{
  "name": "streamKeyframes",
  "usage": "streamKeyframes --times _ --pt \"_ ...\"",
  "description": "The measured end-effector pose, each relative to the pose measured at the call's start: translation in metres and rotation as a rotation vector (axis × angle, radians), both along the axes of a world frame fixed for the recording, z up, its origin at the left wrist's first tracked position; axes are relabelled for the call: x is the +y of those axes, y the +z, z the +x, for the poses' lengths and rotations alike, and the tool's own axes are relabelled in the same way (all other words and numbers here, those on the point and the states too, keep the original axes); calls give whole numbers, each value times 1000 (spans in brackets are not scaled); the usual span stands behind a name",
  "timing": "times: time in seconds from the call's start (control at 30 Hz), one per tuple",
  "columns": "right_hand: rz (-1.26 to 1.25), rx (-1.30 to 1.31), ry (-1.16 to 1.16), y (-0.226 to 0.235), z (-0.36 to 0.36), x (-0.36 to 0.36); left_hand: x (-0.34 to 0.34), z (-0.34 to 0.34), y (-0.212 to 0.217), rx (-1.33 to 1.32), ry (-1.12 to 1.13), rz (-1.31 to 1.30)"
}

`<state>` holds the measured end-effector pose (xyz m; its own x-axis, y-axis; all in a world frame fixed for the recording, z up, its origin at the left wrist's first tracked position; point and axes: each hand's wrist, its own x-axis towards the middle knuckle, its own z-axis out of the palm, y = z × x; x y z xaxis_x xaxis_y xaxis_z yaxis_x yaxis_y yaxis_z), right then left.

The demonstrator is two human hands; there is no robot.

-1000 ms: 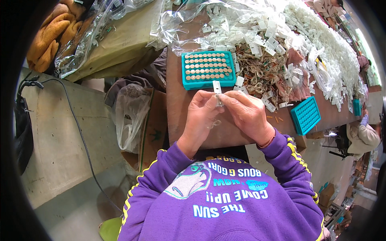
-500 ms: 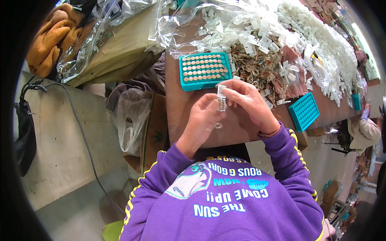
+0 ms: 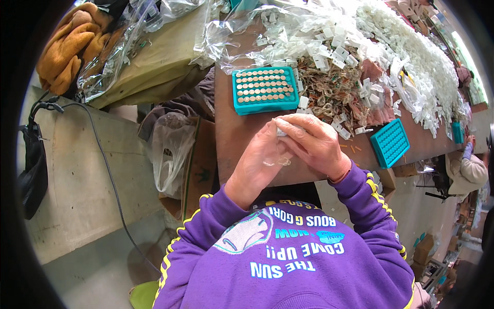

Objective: The person picks small white plastic connectors and clear plastic pieces from a pile on the table, then inserts them into a teal tray with circular indentations. The person repeats this process, handling items one at a time and placing them into the tray.

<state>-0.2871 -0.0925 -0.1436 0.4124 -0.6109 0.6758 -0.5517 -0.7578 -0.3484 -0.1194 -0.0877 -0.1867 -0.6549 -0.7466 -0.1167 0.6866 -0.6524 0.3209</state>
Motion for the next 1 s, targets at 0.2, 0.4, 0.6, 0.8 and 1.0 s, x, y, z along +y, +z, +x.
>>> streamKeyframes --times 0.2,0.4,0.6,0.8,1.0 --pt "-99 93 36 -6 -9 -4 4 -6 2 12 -6 162" --pt "-79 91 24 -9 -14 -2 8 -7 1 78 -51 108" --pt "-25 -2 -97 -10 -14 4 2 -13 1 -28 7 196" --pt "151 -36 -351 2 -72 38 -8 -41 -2 -33 2 184" --pt "236 39 -760 16 -182 42 -17 -86 -5 -26 -88 98"
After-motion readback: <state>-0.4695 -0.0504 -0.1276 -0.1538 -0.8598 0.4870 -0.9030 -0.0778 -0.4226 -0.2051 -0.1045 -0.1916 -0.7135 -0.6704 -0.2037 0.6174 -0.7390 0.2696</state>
